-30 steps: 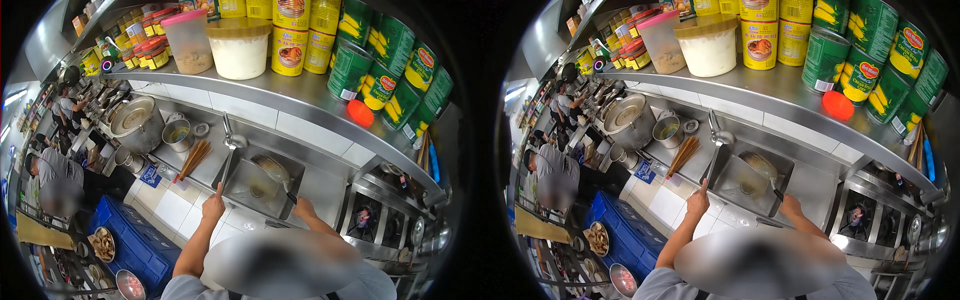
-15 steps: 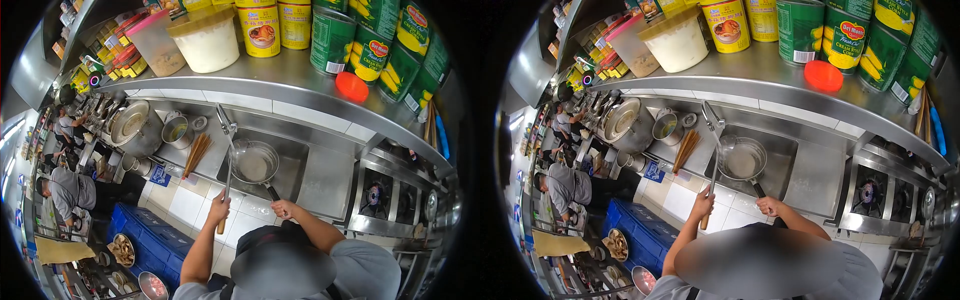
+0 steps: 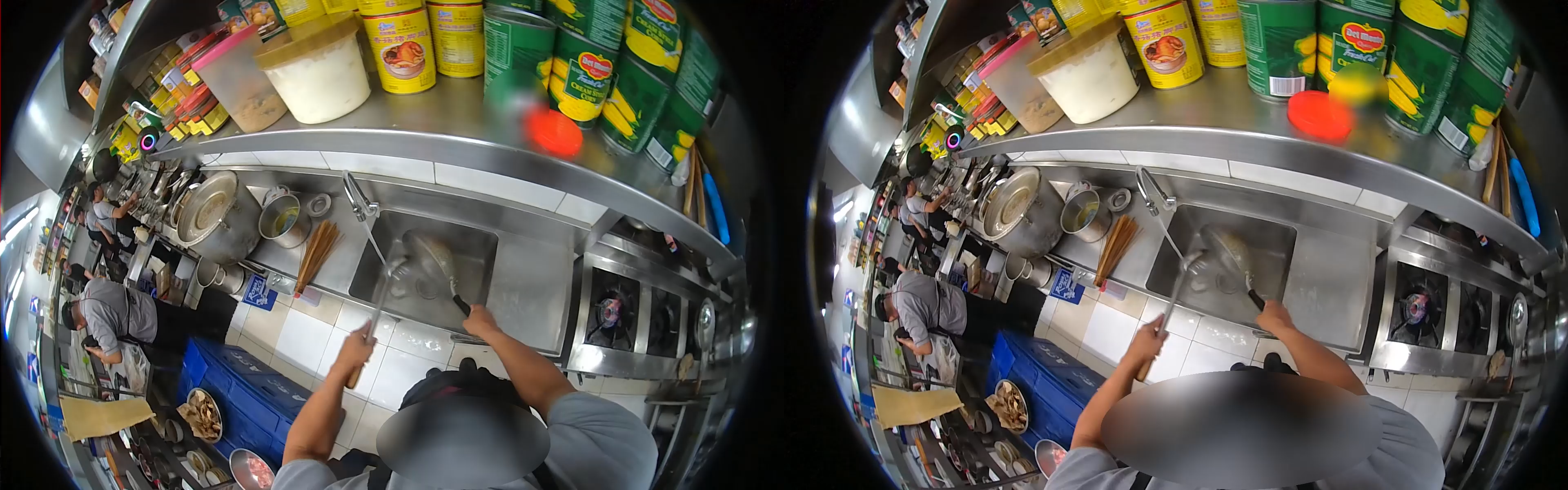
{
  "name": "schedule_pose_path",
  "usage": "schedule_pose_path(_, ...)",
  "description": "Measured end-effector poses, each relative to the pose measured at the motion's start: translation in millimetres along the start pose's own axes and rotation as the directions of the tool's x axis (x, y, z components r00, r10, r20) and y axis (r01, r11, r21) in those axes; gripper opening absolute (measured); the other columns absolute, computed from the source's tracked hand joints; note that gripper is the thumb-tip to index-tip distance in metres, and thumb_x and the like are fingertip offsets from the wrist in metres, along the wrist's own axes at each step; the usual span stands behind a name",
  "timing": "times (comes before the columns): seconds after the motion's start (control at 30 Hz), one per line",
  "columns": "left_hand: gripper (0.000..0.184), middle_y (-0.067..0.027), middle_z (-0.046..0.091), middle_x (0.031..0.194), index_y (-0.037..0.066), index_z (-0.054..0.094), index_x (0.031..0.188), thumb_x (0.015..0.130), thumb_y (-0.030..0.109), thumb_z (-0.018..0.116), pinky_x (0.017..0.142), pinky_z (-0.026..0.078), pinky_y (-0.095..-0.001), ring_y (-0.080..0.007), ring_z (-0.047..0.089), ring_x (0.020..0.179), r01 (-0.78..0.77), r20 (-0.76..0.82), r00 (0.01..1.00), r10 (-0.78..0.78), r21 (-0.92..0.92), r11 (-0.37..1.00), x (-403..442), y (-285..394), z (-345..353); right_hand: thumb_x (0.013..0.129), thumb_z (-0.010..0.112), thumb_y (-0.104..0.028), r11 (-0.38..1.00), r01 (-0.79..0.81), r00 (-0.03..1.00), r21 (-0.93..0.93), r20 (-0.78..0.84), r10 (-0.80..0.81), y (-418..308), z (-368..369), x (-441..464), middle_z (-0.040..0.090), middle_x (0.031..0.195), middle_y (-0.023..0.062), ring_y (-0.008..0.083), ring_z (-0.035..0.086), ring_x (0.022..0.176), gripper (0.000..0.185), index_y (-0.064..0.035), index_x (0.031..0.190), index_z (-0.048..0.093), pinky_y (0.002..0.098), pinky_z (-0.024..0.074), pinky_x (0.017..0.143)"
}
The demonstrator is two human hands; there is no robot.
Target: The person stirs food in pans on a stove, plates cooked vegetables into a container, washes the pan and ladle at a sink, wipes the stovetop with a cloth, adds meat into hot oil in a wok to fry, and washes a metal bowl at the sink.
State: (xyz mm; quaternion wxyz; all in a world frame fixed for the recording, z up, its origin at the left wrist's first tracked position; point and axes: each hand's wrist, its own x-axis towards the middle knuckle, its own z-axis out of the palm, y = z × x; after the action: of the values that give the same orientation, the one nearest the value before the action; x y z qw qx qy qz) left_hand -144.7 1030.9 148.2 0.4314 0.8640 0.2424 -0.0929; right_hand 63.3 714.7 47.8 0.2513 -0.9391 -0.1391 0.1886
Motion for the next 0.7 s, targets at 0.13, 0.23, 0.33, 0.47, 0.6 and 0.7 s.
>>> schedule_pose_path(0.13,0.065,-0.0267,0.069,0.096,0.015,0.046,0.147,0.086,0.019,0.065,0.08,0.053,-0.055,-0.046,0.067,0.089,-0.103,-0.153,0.966,0.207,0.507,0.856,51,7,-52,0.078,0.065,-0.013,0.99,-0.127,0.99,-0.068,0.057,0.131,-16,-85,-45,0.07,0.096,0.0258,0.0431,0.068,0.096,0.033,-0.0038,0.109,0.062,0.0502,0.0549,0.084)
schedule_pose_path(0.23,0.061,-0.0253,0.07,0.088,0.016,0.048,0.145,0.086,0.02,0.065,0.077,0.053,-0.0552,-0.0463,0.067,0.083,-0.15,-0.209,0.914,0.349,0.624,0.767,72,46,-90,0.076,0.064,-0.009,0.98,-0.159,0.985,-0.117,-0.091,0.149,9,-91,-59,0.07,0.089,0.0234,0.0416,0.068,0.088,0.032,-0.0049,0.107,0.061,0.0512,0.0543,0.08)
schedule_pose_path(0.33,0.07,-0.027,0.068,0.1,0.01,0.048,0.145,0.079,0.012,0.069,0.076,0.054,-0.0488,-0.041,0.067,0.088,-0.293,-0.164,0.869,0.467,0.591,0.752,84,65,-103,0.079,0.061,-0.009,0.99,-0.076,0.99,-0.12,-0.131,0.06,40,-108,-84,0.07,0.087,0.021,0.0411,0.069,0.083,0.034,-0.0083,0.113,0.06,0.0519,0.0545,0.075)
schedule_pose_path(0.47,0.075,-0.0236,0.068,0.112,0.019,0.036,0.153,0.085,0.01,0.067,0.076,0.054,-0.0477,-0.0407,0.069,0.091,-0.174,-0.21,0.921,0.327,0.53,0.83,52,62,-34,0.079,0.059,-0.011,0.997,-0.039,0.978,-0.063,-0.206,0.025,69,-118,-117,0.069,0.084,0.0215,0.0419,0.068,0.082,0.036,-0.0083,0.115,0.058,0.0522,0.0541,0.074)
schedule_pose_path(0.6,0.075,-0.021,0.055,0.141,0.015,0.03,0.157,0.089,0.01,0.063,0.101,0.046,-0.0443,-0.0405,0.058,0.122,0.073,-0.276,0.96,0.052,0.425,0.902,-13,2,101,0.081,0.068,-0.016,0.945,0.069,0.98,0.319,-0.197,-0.005,98,-128,-171,0.067,0.085,0.0219,0.0445,0.065,0.083,0.03,-0.0039,0.107,0.06,0.0503,0.052,0.075)
schedule_pose_path(0.7,0.065,-0.0256,0.05,0.145,0.003,0.034,0.153,0.093,0.007,0.058,0.106,0.042,-0.0428,-0.0397,0.051,0.132,-0.117,-0.286,0.938,0.194,0.265,0.957,-61,-6,177,0.076,0.072,-0.019,0.869,0.247,0.921,0.429,-0.382,-0.074,147,-95,-208,0.064,0.075,0.0203,0.0383,0.065,0.074,0.027,-0.0016,0.094,0.06,0.0475,0.0504,0.069)
